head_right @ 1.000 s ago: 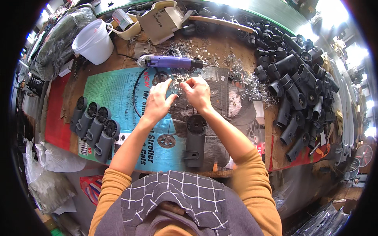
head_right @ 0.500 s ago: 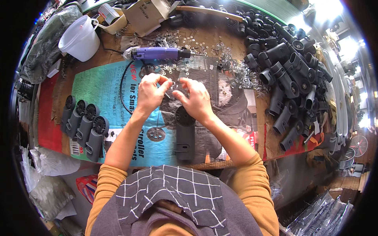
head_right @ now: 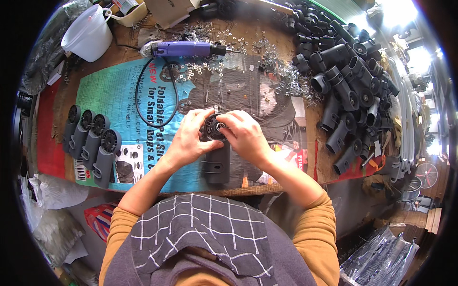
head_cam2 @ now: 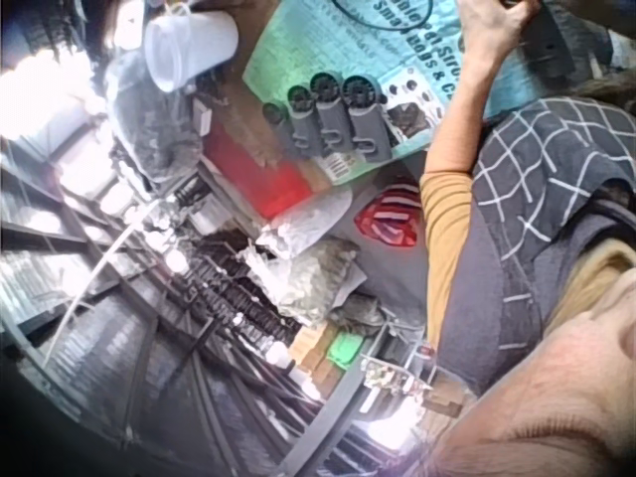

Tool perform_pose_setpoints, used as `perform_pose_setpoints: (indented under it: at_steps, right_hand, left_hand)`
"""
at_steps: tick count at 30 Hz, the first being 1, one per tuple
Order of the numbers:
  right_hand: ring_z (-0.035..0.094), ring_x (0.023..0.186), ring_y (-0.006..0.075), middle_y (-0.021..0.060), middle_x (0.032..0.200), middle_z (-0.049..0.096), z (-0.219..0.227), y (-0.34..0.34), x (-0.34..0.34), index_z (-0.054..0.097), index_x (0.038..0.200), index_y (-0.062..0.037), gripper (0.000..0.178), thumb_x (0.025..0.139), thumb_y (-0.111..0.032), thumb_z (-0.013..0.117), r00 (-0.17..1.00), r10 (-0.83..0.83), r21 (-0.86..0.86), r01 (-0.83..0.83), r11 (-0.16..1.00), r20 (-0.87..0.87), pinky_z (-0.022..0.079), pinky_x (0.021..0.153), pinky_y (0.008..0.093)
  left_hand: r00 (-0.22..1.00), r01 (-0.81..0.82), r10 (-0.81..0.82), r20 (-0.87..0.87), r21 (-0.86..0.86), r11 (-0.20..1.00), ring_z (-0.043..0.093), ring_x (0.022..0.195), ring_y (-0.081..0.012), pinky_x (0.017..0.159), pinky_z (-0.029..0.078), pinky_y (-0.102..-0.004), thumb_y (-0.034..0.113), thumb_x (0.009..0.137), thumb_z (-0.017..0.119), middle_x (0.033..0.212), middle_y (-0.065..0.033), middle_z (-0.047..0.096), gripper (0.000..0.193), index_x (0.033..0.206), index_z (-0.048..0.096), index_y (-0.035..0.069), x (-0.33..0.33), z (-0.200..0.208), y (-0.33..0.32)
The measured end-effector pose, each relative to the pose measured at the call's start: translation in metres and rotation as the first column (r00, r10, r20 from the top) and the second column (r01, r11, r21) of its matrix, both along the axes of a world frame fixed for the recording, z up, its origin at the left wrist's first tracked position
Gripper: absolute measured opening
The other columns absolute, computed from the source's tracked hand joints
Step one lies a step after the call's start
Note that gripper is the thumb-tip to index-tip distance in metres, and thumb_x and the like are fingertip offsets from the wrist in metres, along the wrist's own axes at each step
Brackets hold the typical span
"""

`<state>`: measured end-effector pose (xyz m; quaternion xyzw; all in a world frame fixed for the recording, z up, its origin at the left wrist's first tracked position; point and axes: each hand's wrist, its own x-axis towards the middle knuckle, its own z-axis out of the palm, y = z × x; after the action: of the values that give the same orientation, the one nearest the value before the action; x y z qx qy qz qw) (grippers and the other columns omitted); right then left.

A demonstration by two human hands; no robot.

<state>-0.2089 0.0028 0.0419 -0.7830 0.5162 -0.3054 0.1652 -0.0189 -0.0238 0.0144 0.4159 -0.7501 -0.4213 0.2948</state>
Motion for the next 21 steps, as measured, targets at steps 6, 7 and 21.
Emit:
perform_pose_setpoints:
  at_steps: [6,7,21]
  right_hand:
    - [0.058,0.086,0.029,0.0104,0.092,0.06,0.001,-0.006,0.008,0.062,0.104,-0.0028,0.025,0.079,-0.004,0.065,0.986,0.107,-0.058,-0.115,0.992,-0.127,0.049,0.078,0.0376]
    - [0.056,0.083,0.0274,0.0095,0.091,0.059,0.003,-0.005,0.009,0.062,0.103,-0.0023,0.025,0.078,-0.005,0.064,0.986,0.101,-0.091,-0.113,0.989,-0.129,0.049,0.077,0.0357]
    - [0.057,0.107,0.0335,0.0169,0.107,0.064,-0.012,-0.099,-0.191,0.062,0.108,-0.0006,0.041,0.08,-0.028,0.074,0.648,-0.692,-0.246,0.648,0.721,-0.319,0.045,0.093,0.0425]
  left_hand:
    - [0.999,0.037,-0.037,0.008,-0.068,0.997,0.053,0.115,-0.037,0.102,0.041,-0.0428,0.026,0.073,0.078,0.123,-0.0209,0.057,0.067,0.129,0.052,0.0,0.004,-0.003,-0.008]
    - [0.998,0.028,-0.026,-0.065,0.024,0.999,0.054,0.114,-0.0367,0.101,0.041,-0.0424,0.024,0.078,0.074,0.122,-0.0209,0.058,0.059,0.128,0.053,0.0,0.005,-0.005,-0.011]
    - [0.982,-0.019,0.066,0.175,-0.261,0.965,0.037,0.127,-0.0417,0.109,0.031,-0.0482,0.02,0.086,0.066,0.14,-0.024,0.038,0.051,0.131,0.051,0.001,-0.016,0.0,-0.083]
